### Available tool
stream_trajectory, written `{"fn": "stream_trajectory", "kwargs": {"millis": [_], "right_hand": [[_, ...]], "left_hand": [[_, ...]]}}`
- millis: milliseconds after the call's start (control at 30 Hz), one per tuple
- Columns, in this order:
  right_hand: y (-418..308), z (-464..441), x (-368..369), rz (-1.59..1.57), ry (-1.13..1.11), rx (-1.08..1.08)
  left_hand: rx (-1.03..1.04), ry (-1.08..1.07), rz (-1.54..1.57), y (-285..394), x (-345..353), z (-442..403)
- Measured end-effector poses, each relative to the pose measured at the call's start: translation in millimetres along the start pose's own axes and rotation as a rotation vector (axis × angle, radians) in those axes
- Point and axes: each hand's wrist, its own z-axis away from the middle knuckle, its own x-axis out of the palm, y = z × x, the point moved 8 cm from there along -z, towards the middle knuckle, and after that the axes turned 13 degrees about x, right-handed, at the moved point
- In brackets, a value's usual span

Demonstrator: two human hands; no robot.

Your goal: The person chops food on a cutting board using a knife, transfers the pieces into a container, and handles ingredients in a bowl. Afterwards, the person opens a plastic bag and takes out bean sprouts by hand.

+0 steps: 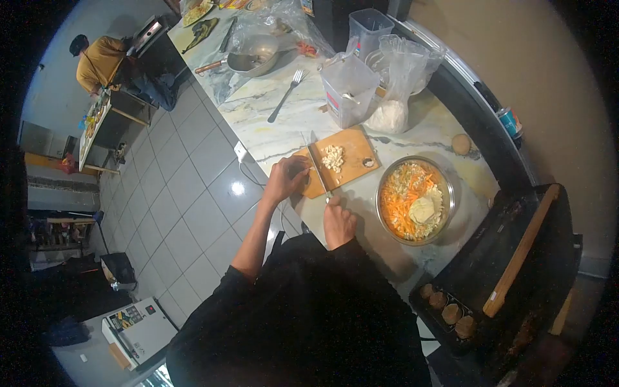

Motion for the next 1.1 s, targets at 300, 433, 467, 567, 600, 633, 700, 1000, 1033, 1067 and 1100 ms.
{"fn": "stream_trajectory", "kwargs": {"millis": [300, 433, 467, 567, 600, 633, 700, 1000, 1033, 1067, 1100], "right_hand": [[29, 0, -7, 0.040, -0.082, 0.000], [25, -1, -16, 0.030, -0.104, -0.018], [21, -1, -20, -0.001, -0.136, -0.016], [10, -4, -23, -0.045, -0.160, -0.023], [7, -5, -24, -0.061, -0.157, -0.024], [4, -5, -24, -0.059, -0.153, -0.027], [-2, -5, -23, -0.131, -0.193, -0.032], [-7, -2, -23, -0.182, -0.318, 0.028], [-5, 0, -19, -0.182, -0.322, 0.032], [-7, 1, -18, -0.191, -0.271, -0.052], [-11, 3, -21, -0.200, -0.219, -0.136]], "left_hand": [[0.014, 0.035, -0.001, -7, -2, 0], [-0.075, -0.009, 0.061, -18, 4, 4], [-0.113, -0.018, 0.070, -18, 4, 5], [0.010, 0.028, 0.023, -6, -2, 6], [0.013, 0.034, 0.024, -6, -4, 8], [0.023, 0.006, 0.015, -5, -3, 9], [0.033, -0.022, 0.008, 1, -3, 12], [0.202, -0.119, -0.224, 18, 18, 36], [0.200, -0.123, -0.220, 16, 19, 37], [0.240, -0.147, -0.268, 18, 22, 38], [0.280, -0.170, -0.316, 23, 24, 38]]}}
